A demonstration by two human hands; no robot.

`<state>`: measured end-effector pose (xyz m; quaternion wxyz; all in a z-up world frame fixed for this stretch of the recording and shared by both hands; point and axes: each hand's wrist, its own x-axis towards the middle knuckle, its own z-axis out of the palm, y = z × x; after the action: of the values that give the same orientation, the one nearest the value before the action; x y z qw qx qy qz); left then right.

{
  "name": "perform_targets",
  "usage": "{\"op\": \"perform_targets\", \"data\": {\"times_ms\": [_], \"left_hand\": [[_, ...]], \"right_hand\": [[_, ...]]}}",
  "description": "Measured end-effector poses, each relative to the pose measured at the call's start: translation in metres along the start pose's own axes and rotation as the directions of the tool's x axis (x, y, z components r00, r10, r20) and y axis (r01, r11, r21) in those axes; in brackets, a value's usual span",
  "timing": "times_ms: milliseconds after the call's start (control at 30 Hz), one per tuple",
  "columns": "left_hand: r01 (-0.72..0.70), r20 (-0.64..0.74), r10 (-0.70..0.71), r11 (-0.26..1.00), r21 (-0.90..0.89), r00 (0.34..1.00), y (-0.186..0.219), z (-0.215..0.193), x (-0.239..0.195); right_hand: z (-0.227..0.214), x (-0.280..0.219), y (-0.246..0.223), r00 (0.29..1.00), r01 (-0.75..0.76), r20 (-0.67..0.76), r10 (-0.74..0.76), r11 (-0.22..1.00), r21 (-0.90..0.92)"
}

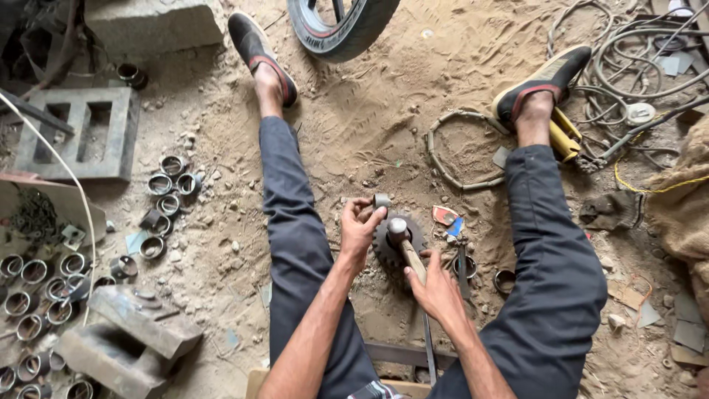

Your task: The person sits on the ground and uses a hammer to repeatedly strike a metal gear-like object and several small metal rings. The person picks up rings from the ground, places them on the gear, and hammers them into place.

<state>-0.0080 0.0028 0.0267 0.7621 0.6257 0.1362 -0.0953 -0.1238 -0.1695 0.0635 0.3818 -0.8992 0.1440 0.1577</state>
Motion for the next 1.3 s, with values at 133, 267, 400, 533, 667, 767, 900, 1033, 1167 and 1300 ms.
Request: {"op": "perform_targets", "data": {"times_ms": [133,267,400,533,667,767,900,1033,1167,1300], "left_hand": [[0.065,0.122,-0.019,0.918,-0.391,0.992,0.02,0.003,-0.008],[0.168,0.363,0.065,0.802,-0.574,0.93,0.04,0.003,-0.012],[0.399,0.58,0.09,0.64,-0.657,0.81,0.042,0.002,-0.024],[0.564,0.72,0.159,0.517,-0.644,0.676,0.039,-0.004,-0.029],[0.586,0.742,0.219,0.491,-0.645,0.633,0.034,-0.007,-0.034],[0.564,0.733,0.188,0.524,-0.638,0.654,0.034,-0.005,-0.034],[0.429,0.691,0.191,0.661,-0.615,0.697,0.037,-0.003,-0.035],[0.279,0.561,0.168,0.732,-0.622,0.811,0.04,0.002,-0.034],[0.002,0.466,0.305,0.835,-0.551,0.831,0.065,-0.029,-0.034],[-0.383,0.152,0.419,0.898,-0.219,0.895,0.093,-0.079,-0.032]], "right_hand": [[0.005,0.002,0.006,0.992,-0.088,0.093,0.082,0.994,0.066],[0.004,0.002,0.009,0.999,0.005,0.043,-0.007,0.999,0.034],[0.001,-0.003,0.01,0.998,0.063,0.006,-0.063,0.997,0.034],[-0.006,0.0,0.003,0.99,-0.051,0.134,0.044,0.998,0.047],[-0.01,-0.002,0.001,0.986,-0.057,0.16,0.049,0.997,0.048],[-0.01,-0.002,0.002,0.983,-0.059,0.174,0.051,0.997,0.043],[-0.004,0.001,0.006,0.985,-0.035,0.168,0.029,0.999,0.034],[-0.004,0.004,0.018,0.993,-0.009,0.118,0.013,1.0,-0.028],[0.003,0.003,0.017,0.997,0.025,0.075,-0.024,1.0,-0.014],[0.001,0.005,0.014,0.994,0.01,0.11,-0.007,1.0,-0.027]]}}
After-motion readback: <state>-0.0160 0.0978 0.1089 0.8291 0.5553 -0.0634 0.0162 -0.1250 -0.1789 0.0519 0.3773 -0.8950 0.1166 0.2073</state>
